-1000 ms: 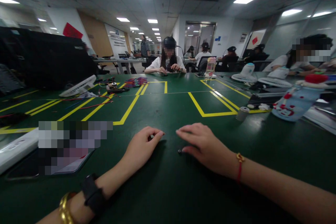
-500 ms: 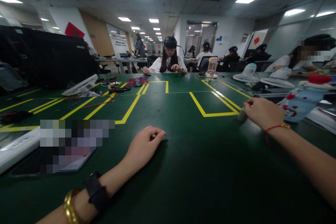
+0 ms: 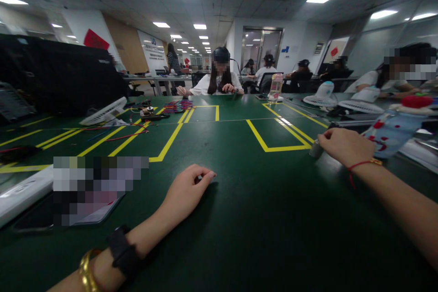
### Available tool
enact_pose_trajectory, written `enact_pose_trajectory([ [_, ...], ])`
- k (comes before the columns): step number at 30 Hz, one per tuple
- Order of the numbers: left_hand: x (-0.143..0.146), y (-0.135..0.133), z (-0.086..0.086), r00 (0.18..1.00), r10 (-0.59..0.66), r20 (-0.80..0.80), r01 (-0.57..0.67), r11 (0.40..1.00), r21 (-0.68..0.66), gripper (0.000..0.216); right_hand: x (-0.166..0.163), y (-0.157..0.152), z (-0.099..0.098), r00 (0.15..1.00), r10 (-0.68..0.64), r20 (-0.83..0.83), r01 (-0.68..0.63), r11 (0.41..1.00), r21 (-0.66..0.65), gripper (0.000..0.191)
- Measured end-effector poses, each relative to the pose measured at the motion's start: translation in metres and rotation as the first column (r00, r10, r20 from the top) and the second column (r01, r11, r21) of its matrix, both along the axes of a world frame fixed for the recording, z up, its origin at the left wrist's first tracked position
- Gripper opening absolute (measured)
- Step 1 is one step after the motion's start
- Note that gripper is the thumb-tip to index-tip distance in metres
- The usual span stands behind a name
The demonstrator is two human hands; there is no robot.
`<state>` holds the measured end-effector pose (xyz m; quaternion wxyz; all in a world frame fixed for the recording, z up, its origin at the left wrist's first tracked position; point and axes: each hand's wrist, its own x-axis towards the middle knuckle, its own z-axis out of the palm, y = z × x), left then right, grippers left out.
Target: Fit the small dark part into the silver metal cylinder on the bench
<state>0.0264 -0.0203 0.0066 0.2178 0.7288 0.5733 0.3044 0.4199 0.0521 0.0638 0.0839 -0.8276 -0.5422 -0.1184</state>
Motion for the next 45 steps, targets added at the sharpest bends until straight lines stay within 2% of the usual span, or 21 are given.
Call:
enact_pose_trajectory([
  [25, 0.000, -0.001, 0.001, 1.000, 0.006, -0.003, -0.006, 1.000, -0.010, 0.036, 0.009, 0.005, -0.002, 1.000, 0.011, -0.008, -0.011, 1.000, -0.005, 0.045],
  [30, 0.001, -0.001, 0.001, 1.000, 0.011, -0.002, -0.011, 1.000, -0.007, 0.037, 0.010, 0.005, -0.003, 1.000, 0.019, -0.020, -0.019, 0.999, -0.029, 0.038],
  [34, 0.001, -0.001, 0.001, 1.000, 0.015, -0.003, -0.015, 1.000, -0.011, 0.037, 0.009, 0.004, -0.002, 1.000, 0.010, -0.030, -0.011, 0.999, -0.040, 0.044],
  [39, 0.000, 0.000, 0.000, 1.000, 0.011, 0.003, -0.011, 1.000, -0.009, 0.036, 0.011, 0.003, 0.002, 0.998, 0.042, -0.037, -0.044, 0.998, -0.047, 0.040],
  [45, 0.001, -0.001, 0.000, 1.000, 0.008, 0.002, -0.008, 1.000, -0.006, 0.036, 0.019, 0.009, -0.008, 0.984, 0.158, -0.088, -0.161, 0.986, -0.033, 0.043],
])
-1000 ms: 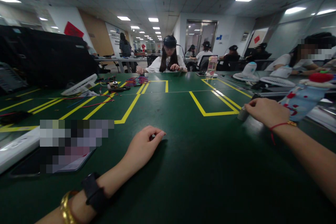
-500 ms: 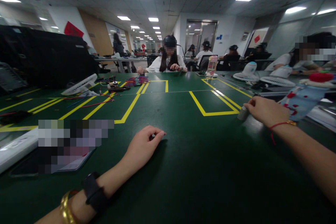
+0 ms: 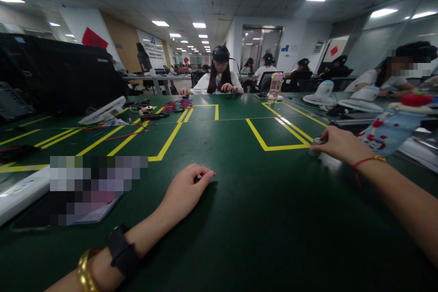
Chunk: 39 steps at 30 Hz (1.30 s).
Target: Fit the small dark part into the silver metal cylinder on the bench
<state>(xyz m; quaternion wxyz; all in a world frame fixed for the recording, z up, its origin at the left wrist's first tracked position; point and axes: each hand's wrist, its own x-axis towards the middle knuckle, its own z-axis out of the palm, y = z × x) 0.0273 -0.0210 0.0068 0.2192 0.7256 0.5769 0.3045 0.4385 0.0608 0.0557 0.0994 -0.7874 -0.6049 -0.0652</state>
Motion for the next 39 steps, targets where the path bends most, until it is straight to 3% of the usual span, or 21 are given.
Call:
enact_pose_trajectory([
  [3, 0.000, 0.000, 0.000, 1.000, -0.002, -0.005, 0.002, 1.000, 0.000, 0.037, -0.007, -0.001, -0.002, 0.996, 0.070, -0.057, -0.066, 0.996, 0.066, 0.038],
  [6, 0.000, 0.000, 0.000, 1.000, 0.000, -0.012, 0.000, 1.000, -0.005, 0.037, -0.034, -0.009, 0.000, 0.970, 0.206, -0.131, -0.187, 0.972, 0.146, 0.035],
  [8, 0.000, 0.000, 0.000, 1.000, 0.000, -0.013, 0.000, 1.000, -0.007, 0.036, -0.064, -0.022, -0.001, 0.894, 0.337, -0.295, -0.301, 0.940, 0.161, 0.035],
  [9, 0.000, 0.001, -0.001, 1.000, -0.002, -0.015, 0.002, 1.000, -0.008, 0.036, -0.082, -0.031, -0.003, 0.791, 0.394, -0.468, -0.367, 0.918, 0.152, 0.034],
  [10, -0.001, 0.001, -0.001, 1.000, -0.004, -0.017, 0.004, 1.000, -0.009, 0.036, -0.100, -0.040, -0.005, 0.619, 0.407, -0.672, -0.437, 0.889, 0.137, 0.032],
  [12, 0.000, 0.002, -0.002, 1.000, -0.009, -0.022, 0.009, 1.000, -0.005, 0.036, -0.136, -0.059, -0.013, 0.145, 0.204, -0.968, -0.581, 0.809, 0.083, 0.030],
  [13, 0.000, 0.002, -0.002, 1.000, -0.010, -0.023, 0.010, 1.000, -0.001, 0.036, -0.152, -0.067, -0.017, -0.029, 0.029, -0.999, -0.645, 0.763, 0.041, 0.029],
  [14, 0.000, 0.002, -0.002, 1.000, -0.010, -0.024, 0.010, 1.000, 0.004, 0.036, -0.165, -0.074, -0.021, -0.115, -0.133, -0.984, -0.703, 0.712, -0.014, 0.029],
  [15, 0.000, 0.002, -0.003, 1.000, -0.009, -0.025, 0.009, 1.000, 0.011, 0.035, -0.174, -0.078, -0.024, -0.141, -0.261, -0.955, -0.747, 0.662, -0.070, 0.028],
  [18, 0.000, 0.003, -0.004, 1.000, -0.011, -0.028, 0.012, 1.000, 0.024, 0.035, -0.186, -0.083, -0.031, -0.113, -0.425, -0.898, -0.799, 0.576, -0.172, 0.028],
  [24, 0.001, 0.004, -0.005, 1.000, -0.007, -0.027, 0.007, 1.000, 0.027, 0.034, -0.184, -0.084, -0.032, -0.094, -0.399, -0.912, -0.783, 0.596, -0.180, 0.033],
  [26, 0.001, 0.004, -0.005, 1.000, -0.009, -0.020, 0.010, 0.999, 0.031, 0.034, -0.186, -0.088, -0.032, -0.111, -0.249, -0.962, -0.723, 0.684, -0.094, 0.037],
  [28, 0.001, 0.003, -0.003, 1.000, -0.011, -0.006, 0.011, 0.999, 0.040, 0.034, -0.188, -0.093, -0.032, -0.076, 0.067, -0.995, -0.630, 0.770, 0.100, 0.039],
  [30, 0.003, -0.001, 0.000, 0.999, -0.032, 0.021, 0.031, 0.997, 0.071, 0.033, -0.189, -0.097, -0.033, 0.046, 0.399, -0.916, -0.587, 0.753, 0.298, 0.036],
  [32, 0.006, -0.007, 0.005, 0.994, -0.093, 0.055, 0.086, 0.989, 0.123, 0.028, -0.188, -0.100, -0.035, 0.169, 0.588, -0.791, -0.629, 0.682, 0.373, 0.029],
  [35, 0.014, -0.016, 0.010, 0.978, -0.199, 0.065, 0.183, 0.964, 0.195, 0.025, -0.188, -0.102, -0.040, 0.242, 0.695, -0.677, -0.689, 0.614, 0.385, 0.026],
  [39, 0.027, -0.023, 0.015, 0.971, -0.233, 0.051, 0.220, 0.957, 0.189, 0.020, -0.188, -0.103, -0.047, 0.227, 0.707, -0.670, -0.682, 0.606, 0.409, 0.035],
])
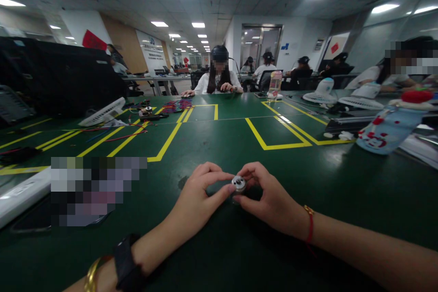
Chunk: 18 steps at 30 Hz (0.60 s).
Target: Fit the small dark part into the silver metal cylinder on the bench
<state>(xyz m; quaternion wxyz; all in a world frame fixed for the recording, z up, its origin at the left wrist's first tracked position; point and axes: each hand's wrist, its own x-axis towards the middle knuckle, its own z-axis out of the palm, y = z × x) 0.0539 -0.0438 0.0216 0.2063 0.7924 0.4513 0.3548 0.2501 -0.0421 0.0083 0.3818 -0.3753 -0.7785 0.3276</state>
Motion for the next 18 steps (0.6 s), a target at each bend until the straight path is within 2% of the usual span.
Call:
enact_pose_trajectory([
  [5, 0.010, -0.003, 0.005, 0.997, 0.017, 0.070, -0.014, 0.999, -0.041, 0.019, 0.000, 0.002, -0.007, 0.998, -0.020, 0.062, 0.018, 0.999, 0.031, 0.039],
  [10, 0.018, -0.005, 0.011, 0.991, 0.048, 0.121, -0.039, 0.996, -0.079, 0.012, -0.001, 0.001, -0.007, 0.999, -0.019, 0.046, 0.017, 0.999, 0.047, 0.044],
  [15, 0.009, -0.004, 0.015, 0.977, 0.129, 0.172, -0.119, 0.990, -0.071, 0.017, -0.001, -0.001, -0.001, 0.994, 0.002, 0.107, -0.011, 0.997, 0.075, 0.045],
  [18, 0.000, -0.001, 0.007, 0.976, 0.190, 0.108, -0.177, 0.977, -0.120, 0.020, -0.001, -0.002, 0.000, 0.991, -0.022, 0.129, 0.008, 0.995, 0.101, 0.039],
])
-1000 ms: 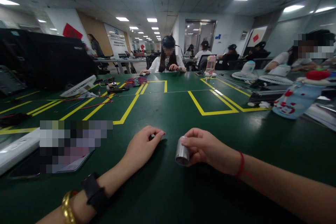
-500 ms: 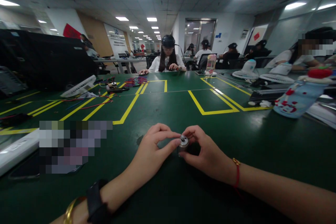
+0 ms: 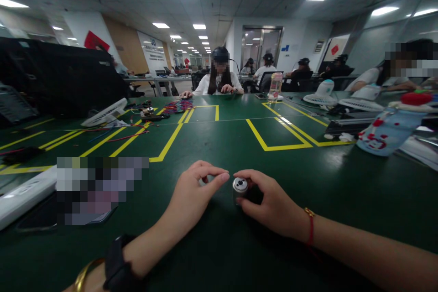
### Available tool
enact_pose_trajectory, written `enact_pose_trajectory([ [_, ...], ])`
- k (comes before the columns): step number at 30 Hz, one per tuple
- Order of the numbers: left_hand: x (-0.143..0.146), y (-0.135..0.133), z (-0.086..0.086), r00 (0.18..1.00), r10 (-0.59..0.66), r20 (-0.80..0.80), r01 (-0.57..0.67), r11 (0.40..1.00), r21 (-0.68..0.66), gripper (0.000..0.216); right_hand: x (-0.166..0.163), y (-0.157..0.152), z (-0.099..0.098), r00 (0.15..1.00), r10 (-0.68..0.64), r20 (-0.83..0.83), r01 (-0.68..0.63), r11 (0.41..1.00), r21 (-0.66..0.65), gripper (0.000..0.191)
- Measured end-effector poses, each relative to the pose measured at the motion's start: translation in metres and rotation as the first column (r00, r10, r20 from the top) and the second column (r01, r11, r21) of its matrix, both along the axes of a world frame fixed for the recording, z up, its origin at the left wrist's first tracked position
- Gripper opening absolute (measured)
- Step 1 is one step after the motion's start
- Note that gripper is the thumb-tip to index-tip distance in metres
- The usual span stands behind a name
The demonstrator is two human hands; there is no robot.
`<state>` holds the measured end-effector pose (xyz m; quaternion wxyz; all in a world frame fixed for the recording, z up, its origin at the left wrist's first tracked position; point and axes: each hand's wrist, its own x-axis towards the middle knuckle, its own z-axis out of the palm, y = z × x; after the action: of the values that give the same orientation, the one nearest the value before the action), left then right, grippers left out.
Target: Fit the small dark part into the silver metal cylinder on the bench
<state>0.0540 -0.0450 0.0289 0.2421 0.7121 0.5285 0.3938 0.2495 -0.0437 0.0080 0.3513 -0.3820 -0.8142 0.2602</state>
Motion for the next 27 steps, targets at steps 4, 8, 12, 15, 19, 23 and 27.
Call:
enact_pose_trajectory([
  [4, -0.002, 0.001, -0.017, 0.983, -0.055, -0.177, 0.040, 0.995, -0.086, 0.017, 0.001, 0.000, -0.002, 1.000, -0.023, -0.007, 0.023, 1.000, -0.006, 0.038],
  [8, 0.001, 0.001, -0.025, 0.961, -0.097, -0.258, 0.076, 0.993, -0.091, 0.016, 0.002, 0.000, -0.002, 1.000, -0.026, -0.012, 0.026, 1.000, -0.018, 0.037],
  [12, 0.000, 0.002, -0.025, 0.962, -0.104, -0.252, 0.078, 0.991, -0.111, 0.017, 0.001, 0.000, -0.002, 1.000, -0.027, -0.013, 0.027, 0.999, -0.028, 0.036],
  [15, 0.000, 0.001, -0.024, 0.963, -0.096, -0.253, 0.069, 0.991, -0.111, 0.019, 0.001, 0.000, -0.001, 1.000, -0.025, -0.013, 0.025, 0.999, -0.030, 0.035],
  [19, -0.001, 0.000, -0.022, 0.951, -0.121, -0.284, 0.099, 0.991, -0.091, 0.018, 0.001, -0.001, 0.001, 1.000, -0.019, -0.004, 0.018, 0.999, -0.030, 0.034],
  [23, -0.003, 0.001, -0.023, 0.946, -0.144, -0.291, 0.123, 0.988, -0.091, 0.017, 0.001, 0.000, 0.001, 1.000, -0.016, 0.004, 0.016, 1.000, -0.021, 0.035],
  [27, -0.003, 0.002, -0.023, 0.942, -0.149, -0.301, 0.127, 0.988, -0.091, 0.017, 0.001, -0.002, -0.001, 1.000, -0.008, 0.028, 0.008, 1.000, 0.011, 0.040],
])
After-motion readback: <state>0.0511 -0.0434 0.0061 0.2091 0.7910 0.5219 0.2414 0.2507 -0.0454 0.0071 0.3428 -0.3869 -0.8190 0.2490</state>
